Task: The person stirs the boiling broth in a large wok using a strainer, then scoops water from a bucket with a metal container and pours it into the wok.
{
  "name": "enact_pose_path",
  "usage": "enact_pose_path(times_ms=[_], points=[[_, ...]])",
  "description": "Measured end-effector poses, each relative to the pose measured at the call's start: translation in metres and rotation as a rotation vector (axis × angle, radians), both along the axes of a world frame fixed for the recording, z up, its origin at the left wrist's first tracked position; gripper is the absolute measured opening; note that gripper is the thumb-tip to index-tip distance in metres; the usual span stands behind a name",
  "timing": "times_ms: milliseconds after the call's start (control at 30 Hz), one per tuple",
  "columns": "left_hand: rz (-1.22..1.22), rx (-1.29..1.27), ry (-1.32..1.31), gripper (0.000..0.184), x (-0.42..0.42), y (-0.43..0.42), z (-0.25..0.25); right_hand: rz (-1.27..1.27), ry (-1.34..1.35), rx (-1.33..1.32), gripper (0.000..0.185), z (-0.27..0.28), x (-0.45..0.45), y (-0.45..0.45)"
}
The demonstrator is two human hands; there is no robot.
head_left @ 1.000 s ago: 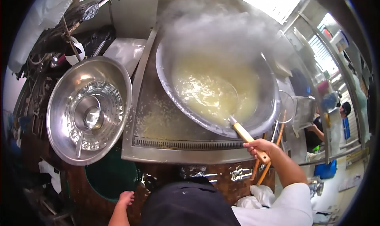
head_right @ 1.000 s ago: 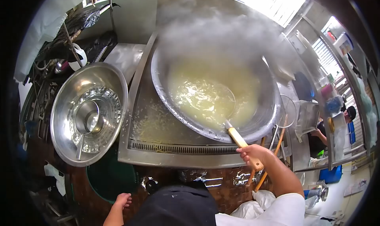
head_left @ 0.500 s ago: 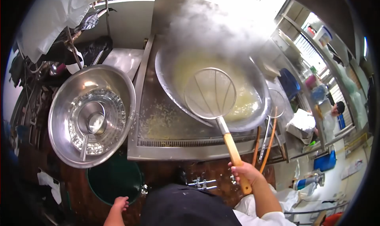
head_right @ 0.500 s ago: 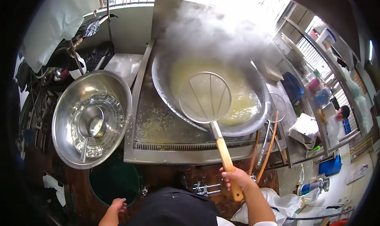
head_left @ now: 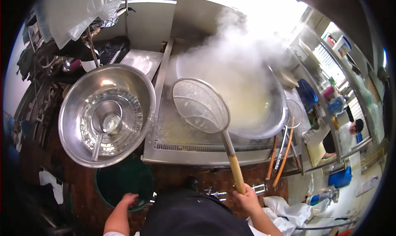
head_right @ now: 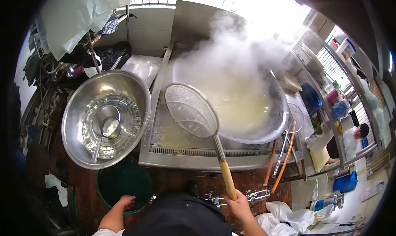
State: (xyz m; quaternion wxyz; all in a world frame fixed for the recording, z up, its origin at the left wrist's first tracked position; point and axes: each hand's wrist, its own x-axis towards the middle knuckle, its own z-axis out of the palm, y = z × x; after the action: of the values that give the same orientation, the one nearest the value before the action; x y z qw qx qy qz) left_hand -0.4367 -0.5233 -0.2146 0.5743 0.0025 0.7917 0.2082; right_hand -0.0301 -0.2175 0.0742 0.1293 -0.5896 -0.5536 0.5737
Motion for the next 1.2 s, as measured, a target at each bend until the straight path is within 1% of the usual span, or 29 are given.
enact_pose_path(times_ms=[33,100,133,200,267,300,367,400,433,500,533,567,600,633,733,767,833,900,967,1033,1067,1100,1133,1167,1200], points=[[-0.028,-0.035,0.0,0.039,-0.002,-0.005,-0.007,0.001,0.001,-0.001,0.03,-0.001,0.005,0.004],[-0.062,-0.068,-0.004,0.038,-0.006,-0.016,-0.017,0.08,-0.134,0.296,0.03,-0.005,0.013,0.009],[-0.054,-0.062,0.009,0.037,-0.006,-0.022,-0.019,0.051,-0.305,0.462,0.031,-0.001,0.011,0.011],[-0.02,-0.048,0.019,0.036,0.003,-0.022,-0.025,0.093,-0.286,0.475,0.031,-0.005,0.02,0.014],[0.056,-0.096,-0.033,0.035,0.003,-0.031,-0.018,0.121,-0.225,0.447,0.03,-0.013,0.027,0.012],[0.042,-0.094,-0.026,0.035,-0.002,-0.029,-0.014,0.106,-0.223,0.448,0.03,-0.017,0.025,0.014],[0.048,-0.137,-0.036,0.036,0.004,-0.025,-0.016,0.062,-0.354,0.473,0.031,-0.01,0.015,0.023],[0.092,-0.139,-0.095,0.037,0.003,-0.021,-0.017,0.075,-0.302,0.413,0.03,0.001,0.009,0.024],[0.1,-0.136,-0.108,0.038,0.003,-0.015,-0.019,0.111,-0.191,0.444,0.029,-0.007,0.01,0.027],[0.056,-0.132,-0.123,0.039,-0.002,-0.004,-0.013,0.186,-0.144,0.43,0.029,-0.009,0.011,0.042],[0.097,-0.158,-0.13,0.037,-0.003,0.005,-0.011,0.146,-0.136,0.443,0.029,-0.003,0.009,0.052],[0.081,-0.143,-0.085,0.033,-0.002,0.013,-0.009,0.107,-0.051,0.309,0.029,0.006,0.006,0.064],[0.047,-0.118,-0.07,0.039,0.001,0.021,0.003,0.074,0.039,0.174,0.03,0.012,0.004,0.075],[0.017,-0.094,-0.058,0.045,0.001,0.029,0.012,0.045,0.063,0.198,0.031,0.013,0.003,0.089],[-0.007,-0.09,-0.042,0.041,-0.002,0.056,0.012,-0.05,0.201,0.22,0.032,0.012,0.011,0.142],[-0.005,-0.089,-0.037,0.041,-0.001,0.065,0.016,-0.113,0.206,0.185,0.03,0.014,0.015,0.159],[0.006,-0.07,-0.012,0.039,0.002,0.077,0.026,-0.17,0.213,0.198,0.019,0.014,0.022,0.205],[0.047,-0.059,0.01,0.038,0.009,0.08,0.033,-0.27,0.2,0.241,0.015,0.02,0.026,0.255],[0.088,-0.055,0.031,0.038,0.018,0.076,0.038,-0.323,0.143,0.301,0.022,0.009,0.041,0.325],[0.144,-0.033,0.036,0.035,0.031,0.073,0.041,-0.335,-0.123,0.412,0.023,0.005,0.051,0.399],[0.157,-0.043,0.038,0.035,0.039,0.069,0.043,-0.316,-0.247,0.541,0.023,-0.004,0.06,0.438],[0.206,-0.04,0.017,0.033,0.048,0.063,0.049,-0.295,-0.368,0.672,0.023,-0.017,0.069,0.477],[0.255,-0.036,-0.004,0.031,0.056,0.058,0.055,-0.301,-0.492,0.742,0.025,-0.032,0.081,0.515],[0.241,-0.071,0.021,0.03,0.065,0.055,0.066,-0.304,-0.618,0.81,0.027,-0.047,0.088,0.543],[0.247,-0.098,0.02,0.03,0.072,0.05,0.065,-0.288,-0.614,0.801,0.027,-0.059,0.088,0.559]])
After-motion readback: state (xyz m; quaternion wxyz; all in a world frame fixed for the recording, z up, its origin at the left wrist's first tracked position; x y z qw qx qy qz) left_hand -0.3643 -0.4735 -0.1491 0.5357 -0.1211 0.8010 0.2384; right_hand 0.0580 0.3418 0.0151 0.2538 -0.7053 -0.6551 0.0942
